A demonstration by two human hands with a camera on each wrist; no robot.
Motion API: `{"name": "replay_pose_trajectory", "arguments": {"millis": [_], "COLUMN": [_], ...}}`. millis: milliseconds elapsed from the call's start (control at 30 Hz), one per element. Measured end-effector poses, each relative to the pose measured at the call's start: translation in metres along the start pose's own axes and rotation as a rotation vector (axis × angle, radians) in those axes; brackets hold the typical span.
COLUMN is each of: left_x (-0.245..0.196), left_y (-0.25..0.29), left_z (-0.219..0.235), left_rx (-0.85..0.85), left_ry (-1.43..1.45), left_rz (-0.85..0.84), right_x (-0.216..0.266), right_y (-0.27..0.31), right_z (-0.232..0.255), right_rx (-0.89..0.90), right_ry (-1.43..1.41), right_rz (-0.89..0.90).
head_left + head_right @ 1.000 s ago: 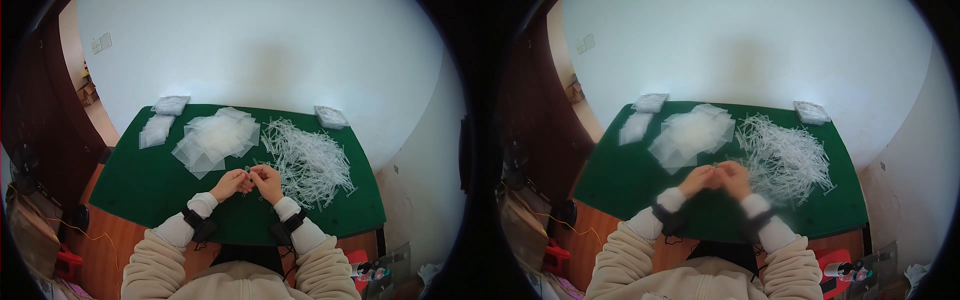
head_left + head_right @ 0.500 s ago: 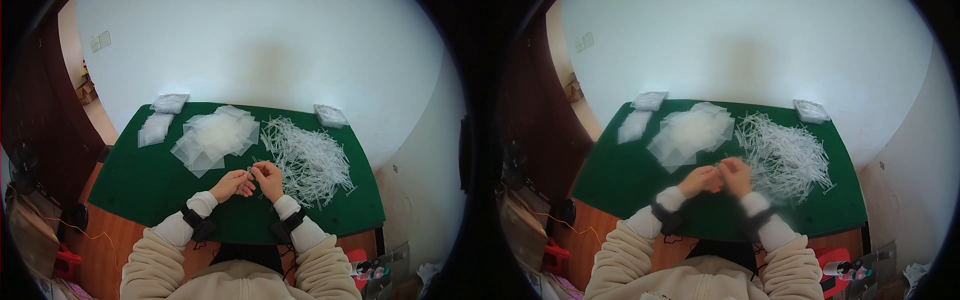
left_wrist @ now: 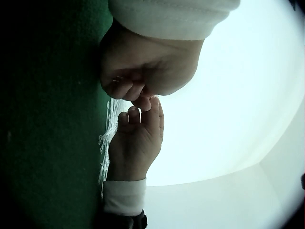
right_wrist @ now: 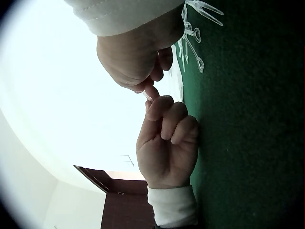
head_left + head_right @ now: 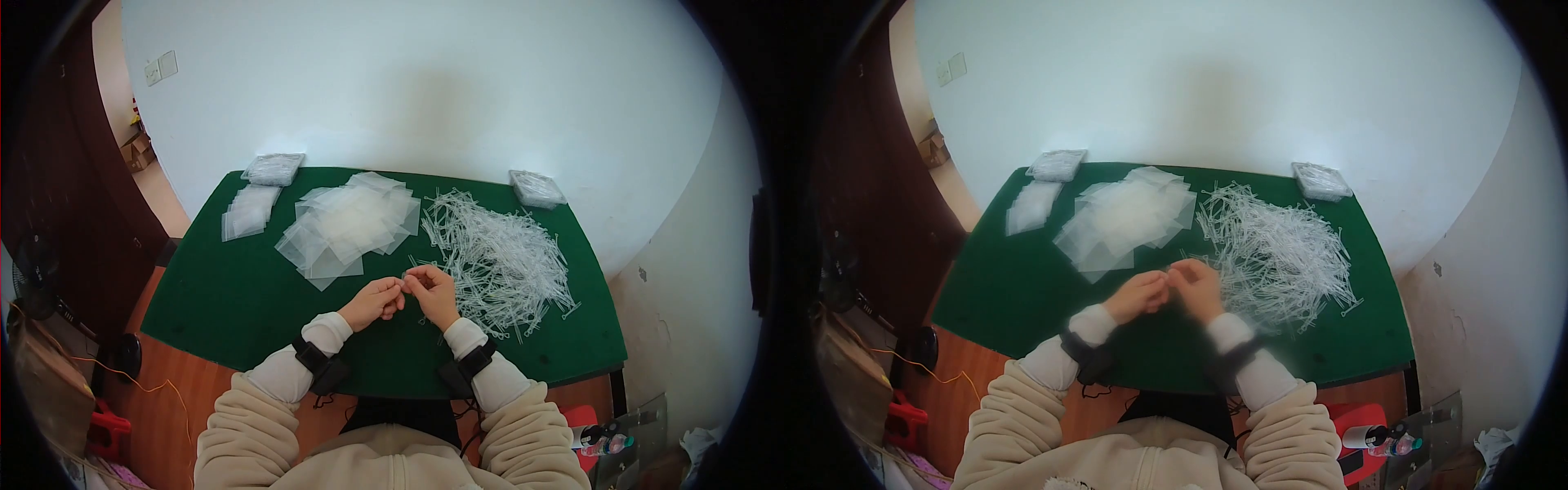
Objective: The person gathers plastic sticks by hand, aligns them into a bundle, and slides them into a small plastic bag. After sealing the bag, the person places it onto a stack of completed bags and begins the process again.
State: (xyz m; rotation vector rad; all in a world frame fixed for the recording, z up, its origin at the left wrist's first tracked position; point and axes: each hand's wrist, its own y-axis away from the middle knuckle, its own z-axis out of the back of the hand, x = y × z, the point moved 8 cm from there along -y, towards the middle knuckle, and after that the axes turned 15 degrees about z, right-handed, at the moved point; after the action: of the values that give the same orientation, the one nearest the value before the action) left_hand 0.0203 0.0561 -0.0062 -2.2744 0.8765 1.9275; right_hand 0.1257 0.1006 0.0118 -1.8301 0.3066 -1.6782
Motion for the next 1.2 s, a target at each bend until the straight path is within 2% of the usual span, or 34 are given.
{"name": "replay_pose_trajectory", "arguments": {"millis": [67,100,167,200,300,467,567,700,1133,1200], "left_x": [0.003,0.003,-0.002,-0.003,-0.005,-0.006,-0.006,-0.006,-0.011,-0.012], "left_y": [0.000,-0.001,0.000,0.001,0.002,0.004,0.005,0.005,0.009,0.009], "left_z": [0.003,0.004,0.015,0.021,0.031,0.039,0.040,0.040,0.043,0.046], "left_rx": [-0.019,-0.019,-0.122,-0.173,-0.269,-0.344,-0.352,-0.335,-0.355,-0.380], "left_ry": [0.073,0.073,0.136,0.168,0.183,0.210,0.256,0.281,0.312,0.304], "left_rz": [0.036,0.036,-0.020,-0.047,-0.090,-0.119,-0.124,-0.132,-0.188,-0.206], "right_x": [0.001,0.002,0.010,0.011,0.033,0.029,0.022,0.013,0.018,0.027], "right_y": [-0.001,-0.002,-0.006,-0.006,-0.010,-0.008,-0.005,-0.004,-0.006,-0.009], "right_z": [0.001,0.007,0.018,0.021,0.019,0.023,0.022,0.019,0.013,0.011], "right_rx": [0.002,-0.015,-0.048,-0.048,0.103,0.084,0.161,0.212,0.225,0.195], "right_ry": [-0.017,0.116,0.382,0.382,1.129,1.217,1.325,1.299,1.273,1.179], "right_rz": [0.006,0.022,0.053,0.052,0.275,0.186,0.149,0.124,0.192,0.235]}}
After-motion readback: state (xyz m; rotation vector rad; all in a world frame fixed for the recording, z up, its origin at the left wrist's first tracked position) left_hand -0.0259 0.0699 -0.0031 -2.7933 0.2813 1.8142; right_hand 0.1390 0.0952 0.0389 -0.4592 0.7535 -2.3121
